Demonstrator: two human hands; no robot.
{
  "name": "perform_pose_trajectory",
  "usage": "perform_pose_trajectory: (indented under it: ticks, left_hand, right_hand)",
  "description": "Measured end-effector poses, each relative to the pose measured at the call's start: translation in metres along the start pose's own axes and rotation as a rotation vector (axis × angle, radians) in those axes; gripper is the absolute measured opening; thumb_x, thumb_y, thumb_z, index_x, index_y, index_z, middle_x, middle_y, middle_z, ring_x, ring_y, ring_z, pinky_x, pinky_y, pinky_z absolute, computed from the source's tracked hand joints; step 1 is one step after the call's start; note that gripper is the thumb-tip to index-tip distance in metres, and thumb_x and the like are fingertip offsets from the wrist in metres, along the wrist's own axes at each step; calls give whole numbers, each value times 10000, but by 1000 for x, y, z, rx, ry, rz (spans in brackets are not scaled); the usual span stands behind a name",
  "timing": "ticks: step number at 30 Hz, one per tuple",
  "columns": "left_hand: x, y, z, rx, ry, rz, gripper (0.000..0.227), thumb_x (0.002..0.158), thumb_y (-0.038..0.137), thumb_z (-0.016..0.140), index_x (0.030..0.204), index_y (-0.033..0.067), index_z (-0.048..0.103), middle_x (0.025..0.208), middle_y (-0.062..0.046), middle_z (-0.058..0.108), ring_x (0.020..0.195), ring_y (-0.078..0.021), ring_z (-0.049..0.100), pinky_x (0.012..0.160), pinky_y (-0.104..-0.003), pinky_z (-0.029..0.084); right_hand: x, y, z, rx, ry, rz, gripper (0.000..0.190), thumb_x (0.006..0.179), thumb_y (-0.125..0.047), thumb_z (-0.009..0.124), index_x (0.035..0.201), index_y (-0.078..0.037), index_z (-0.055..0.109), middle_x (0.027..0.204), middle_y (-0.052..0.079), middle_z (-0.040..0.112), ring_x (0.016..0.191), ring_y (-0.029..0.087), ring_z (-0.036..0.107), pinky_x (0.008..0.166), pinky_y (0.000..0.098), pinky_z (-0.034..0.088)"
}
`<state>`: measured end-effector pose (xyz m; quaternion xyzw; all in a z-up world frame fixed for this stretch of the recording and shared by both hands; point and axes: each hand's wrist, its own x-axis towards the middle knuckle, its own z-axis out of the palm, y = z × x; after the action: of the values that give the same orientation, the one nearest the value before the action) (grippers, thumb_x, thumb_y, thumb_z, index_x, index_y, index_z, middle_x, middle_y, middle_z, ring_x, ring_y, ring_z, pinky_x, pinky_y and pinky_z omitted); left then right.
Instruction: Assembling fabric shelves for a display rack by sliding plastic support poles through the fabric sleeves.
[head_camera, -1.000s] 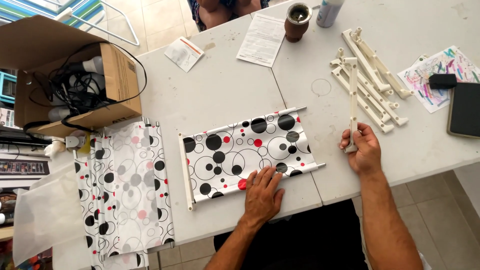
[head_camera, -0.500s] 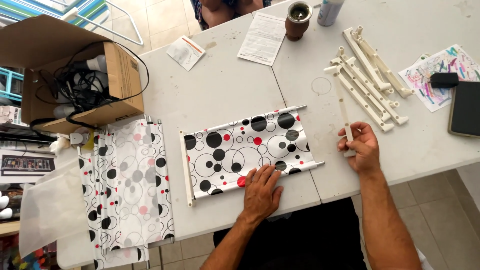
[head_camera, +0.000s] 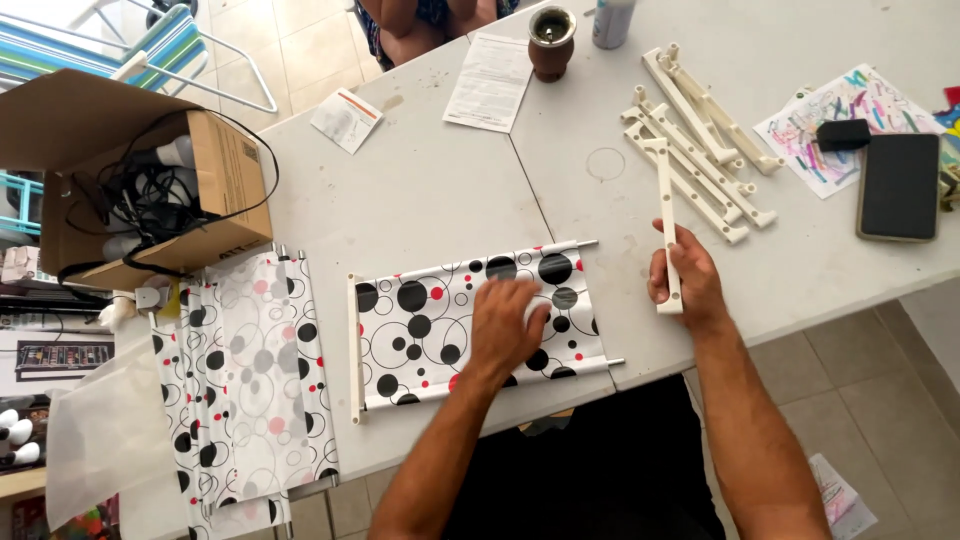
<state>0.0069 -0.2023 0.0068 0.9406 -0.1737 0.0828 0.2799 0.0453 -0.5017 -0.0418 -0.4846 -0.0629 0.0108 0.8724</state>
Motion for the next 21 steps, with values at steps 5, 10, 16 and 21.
perform_pose_trajectory:
  ticks: [5,10,16,21]
  left_hand:
    - [56,-19,61,105,-6,75,402,1004,405,573,1280,118,629,1247,-127,650,1224,-324,619,1111,-566,357]
    - [86,-25,78,198,-75,92,260,907,284,726,1129,154,687,1024,-60,646,1056,-265,645,1090,-538,366]
    - [95,-32,76,181,-222,44,181,907,265,693,1050,154,683,990,-52,575,1004,-274,596,985,-500,440]
    - [103,-20,52,77,-145,66,219,1013,336,511,1002,152,630,800,-39,543,750,-264,641,770,-442,480]
  right_hand:
    - [1,21,-19,4,56,6,328,1019,-127,497,1322,-8,540,666,170,580,386,198,555,378,309,501]
    - [-2,10,-10,-32,68,10,403,923,-23,550,1322,-35,500,703,183,608,398,212,582,403,331,514]
    - [-5,10,3,-159,168,-16,298,1045,-93,492,1313,28,539,729,201,651,428,202,615,411,300,534]
    - [-5,6,2,-137,92,89,504,999,-60,487,1498,-14,440,926,264,681,631,302,727,581,416,631]
